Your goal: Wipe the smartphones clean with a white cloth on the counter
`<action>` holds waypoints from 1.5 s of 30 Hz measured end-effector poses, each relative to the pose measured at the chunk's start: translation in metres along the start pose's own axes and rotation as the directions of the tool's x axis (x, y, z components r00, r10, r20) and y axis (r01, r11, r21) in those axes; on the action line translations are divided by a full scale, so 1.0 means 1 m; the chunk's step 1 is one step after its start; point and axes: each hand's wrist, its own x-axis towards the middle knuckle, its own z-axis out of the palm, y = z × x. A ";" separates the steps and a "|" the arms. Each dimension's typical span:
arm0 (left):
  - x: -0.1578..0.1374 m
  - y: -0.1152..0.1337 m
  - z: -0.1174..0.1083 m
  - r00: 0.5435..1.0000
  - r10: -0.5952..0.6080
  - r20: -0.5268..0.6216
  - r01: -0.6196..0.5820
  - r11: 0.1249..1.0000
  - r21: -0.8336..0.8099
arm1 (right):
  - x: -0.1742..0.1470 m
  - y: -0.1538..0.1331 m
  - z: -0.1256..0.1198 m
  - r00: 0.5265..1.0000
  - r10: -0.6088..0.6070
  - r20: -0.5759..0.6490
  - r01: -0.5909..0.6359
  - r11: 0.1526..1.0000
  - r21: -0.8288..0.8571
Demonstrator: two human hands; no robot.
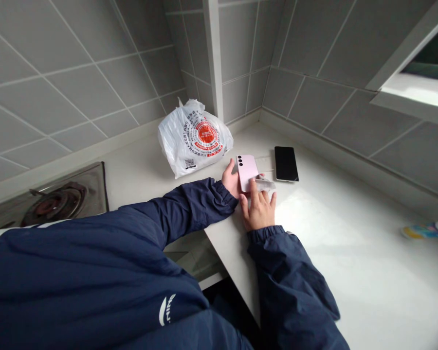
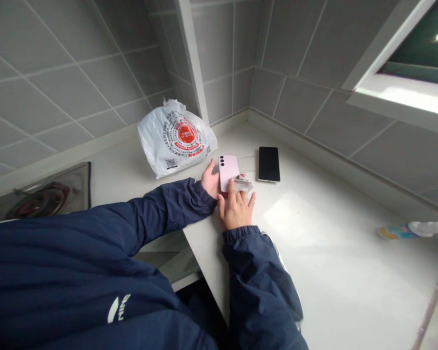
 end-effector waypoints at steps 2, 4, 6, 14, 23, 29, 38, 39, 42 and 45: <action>0.000 0.000 0.001 1.000 -0.007 -0.009 0.007 1.000 0.011 | 0.000 -0.001 0.000 1.000 -0.017 -0.006 0.017 1.000 -0.001; -0.001 0.000 0.002 0.999 -0.026 -0.025 0.027 0.999 0.026 | -0.001 -0.003 0.000 0.993 -0.121 0.009 0.121 0.992 0.022; -0.002 0.000 0.002 0.998 -0.050 -0.031 0.051 0.998 0.037 | -0.002 -0.005 0.000 0.981 -0.193 0.027 0.192 0.980 0.049; 0.003 -0.002 -0.001 0.999 -0.035 0.009 0.034 0.998 0.055 | 0.000 0.002 0.001 0.999 -0.045 0.022 0.045 0.999 0.004; 0.005 -0.008 0.000 0.999 -0.033 0.031 0.029 0.994 0.101 | 0.000 -0.001 0.000 1.000 0.017 -0.019 -0.017 1.000 -0.014; -0.005 -0.007 0.009 0.988 -0.144 0.052 0.139 0.985 0.099 | -0.001 -0.008 -0.005 0.978 -0.207 0.027 0.205 0.978 0.047; 0.005 -0.012 0.006 1.000 -0.023 -0.002 0.023 0.998 0.067 | 0.002 0.007 0.000 0.999 0.044 -0.017 -0.044 0.999 -0.003; 0.005 -0.011 0.005 1.000 -0.028 -0.015 0.029 0.997 0.074 | 0.001 0.005 -0.001 1.000 0.006 -0.011 -0.006 1.000 0.004; 0.003 -0.007 0.003 0.997 -0.076 -0.026 0.078 0.991 0.108 | -0.001 -0.001 -0.004 0.988 -0.152 0.036 0.151 0.988 0.044; 0.004 -0.008 0.001 0.997 -0.073 -0.019 0.075 0.991 0.113 | -0.001 0.000 -0.005 0.988 -0.149 0.038 0.148 0.988 0.046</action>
